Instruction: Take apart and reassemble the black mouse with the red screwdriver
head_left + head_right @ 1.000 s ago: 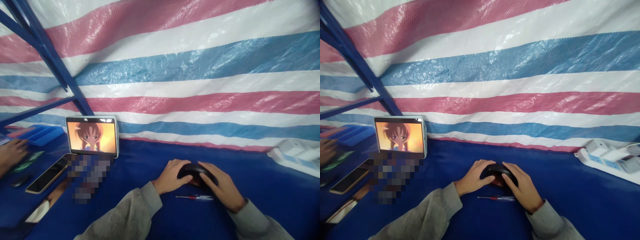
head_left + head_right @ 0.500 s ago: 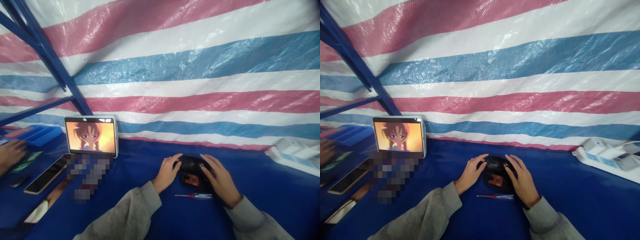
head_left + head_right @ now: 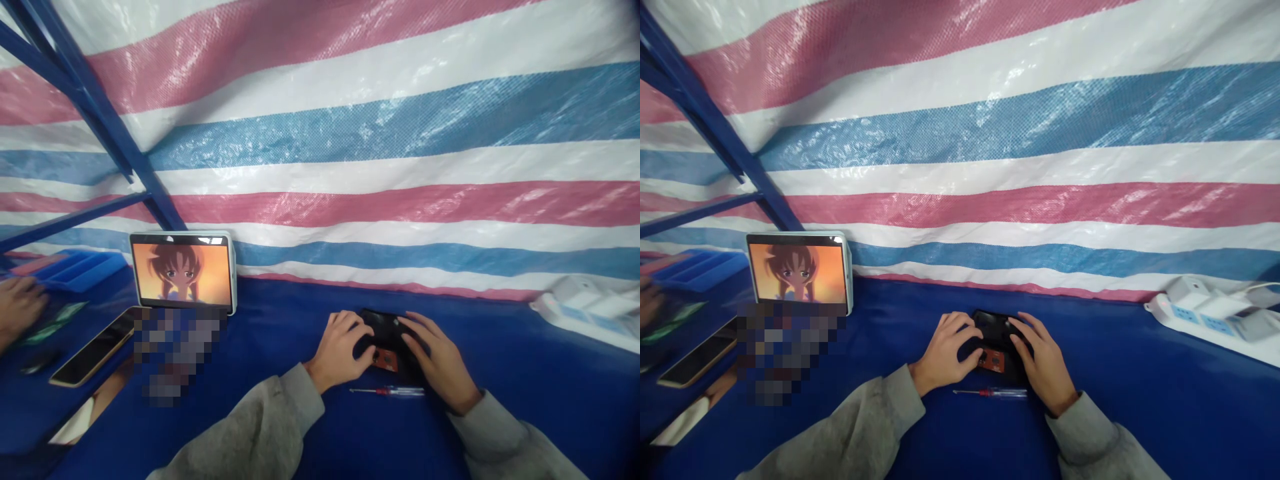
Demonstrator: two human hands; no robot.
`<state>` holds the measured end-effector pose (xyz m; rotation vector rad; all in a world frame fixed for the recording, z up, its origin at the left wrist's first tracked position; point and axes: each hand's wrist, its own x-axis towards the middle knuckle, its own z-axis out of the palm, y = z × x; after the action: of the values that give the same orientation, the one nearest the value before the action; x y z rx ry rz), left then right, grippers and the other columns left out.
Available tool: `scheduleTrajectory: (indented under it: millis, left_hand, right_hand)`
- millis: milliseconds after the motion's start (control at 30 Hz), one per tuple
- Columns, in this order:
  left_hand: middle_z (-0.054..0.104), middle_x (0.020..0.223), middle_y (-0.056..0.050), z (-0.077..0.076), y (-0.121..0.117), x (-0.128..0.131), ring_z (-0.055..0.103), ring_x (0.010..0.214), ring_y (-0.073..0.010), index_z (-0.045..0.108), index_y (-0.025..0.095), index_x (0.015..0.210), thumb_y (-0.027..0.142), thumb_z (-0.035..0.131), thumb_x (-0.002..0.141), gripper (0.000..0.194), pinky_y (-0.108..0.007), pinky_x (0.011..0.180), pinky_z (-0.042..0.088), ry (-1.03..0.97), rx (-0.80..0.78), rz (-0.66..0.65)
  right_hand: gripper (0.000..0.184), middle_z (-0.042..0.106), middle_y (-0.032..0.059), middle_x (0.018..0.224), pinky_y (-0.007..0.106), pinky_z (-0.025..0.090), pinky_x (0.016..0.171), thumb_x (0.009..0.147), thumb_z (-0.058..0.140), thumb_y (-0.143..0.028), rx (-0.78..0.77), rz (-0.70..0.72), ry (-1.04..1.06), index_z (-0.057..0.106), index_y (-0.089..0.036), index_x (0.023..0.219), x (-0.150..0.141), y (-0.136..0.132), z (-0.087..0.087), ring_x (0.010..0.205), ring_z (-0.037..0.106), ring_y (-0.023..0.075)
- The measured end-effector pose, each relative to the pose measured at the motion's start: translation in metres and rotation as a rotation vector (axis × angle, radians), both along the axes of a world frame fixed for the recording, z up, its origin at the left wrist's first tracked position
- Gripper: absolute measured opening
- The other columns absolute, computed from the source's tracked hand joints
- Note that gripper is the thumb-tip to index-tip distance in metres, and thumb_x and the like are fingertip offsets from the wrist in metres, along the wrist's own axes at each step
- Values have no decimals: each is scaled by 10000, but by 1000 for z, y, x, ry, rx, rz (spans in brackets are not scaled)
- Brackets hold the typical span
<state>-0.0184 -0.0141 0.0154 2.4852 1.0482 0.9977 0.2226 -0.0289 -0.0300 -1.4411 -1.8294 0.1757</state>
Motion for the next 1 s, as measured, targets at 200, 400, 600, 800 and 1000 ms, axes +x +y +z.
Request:
scheduleTrajectory:
  millis: [200,400,600,800,1000]
  left_hand:
    - [608,1011,-76,-1,0,1,556,1025,-250,665,189,946,323,683,829,178,-418,912,410,66,34,-76]
    - [607,1036,-84,-1,-1,-1,557,1055,-261,679,180,931,340,735,812,207,-431,932,417,72,44,-106]
    - [661,1108,-103,11,-5,3,584,1138,-279,667,203,1054,371,603,935,216,-451,982,436,-94,93,-85]
    - [714,1111,-67,11,2,23,654,1056,-220,608,211,1188,364,516,1013,250,-394,944,467,-186,91,-8]
    - [714,1147,-83,-3,7,26,667,1066,-226,622,212,1220,414,505,1014,311,-393,949,493,-237,115,23]
  right_hand:
    - [357,620,99,1316,427,527,1017,963,467,-437,38,-53,-18,664,-241,1187,1,0,2,1170,633,245]
    - [351,634,99,1261,440,530,998,956,466,-453,95,-104,-5,682,-235,1125,-1,-3,13,1129,642,249]
    - [303,678,89,1178,408,509,1003,960,485,-402,153,-78,97,678,-245,1134,-14,-12,39,1097,652,237]
    - [331,738,76,1049,336,572,827,960,491,-421,139,-133,226,674,-218,1147,-38,-7,62,887,706,203]
    - [429,737,74,1006,330,581,833,907,582,-469,167,-13,107,642,-220,1251,-32,-14,53,874,712,208]
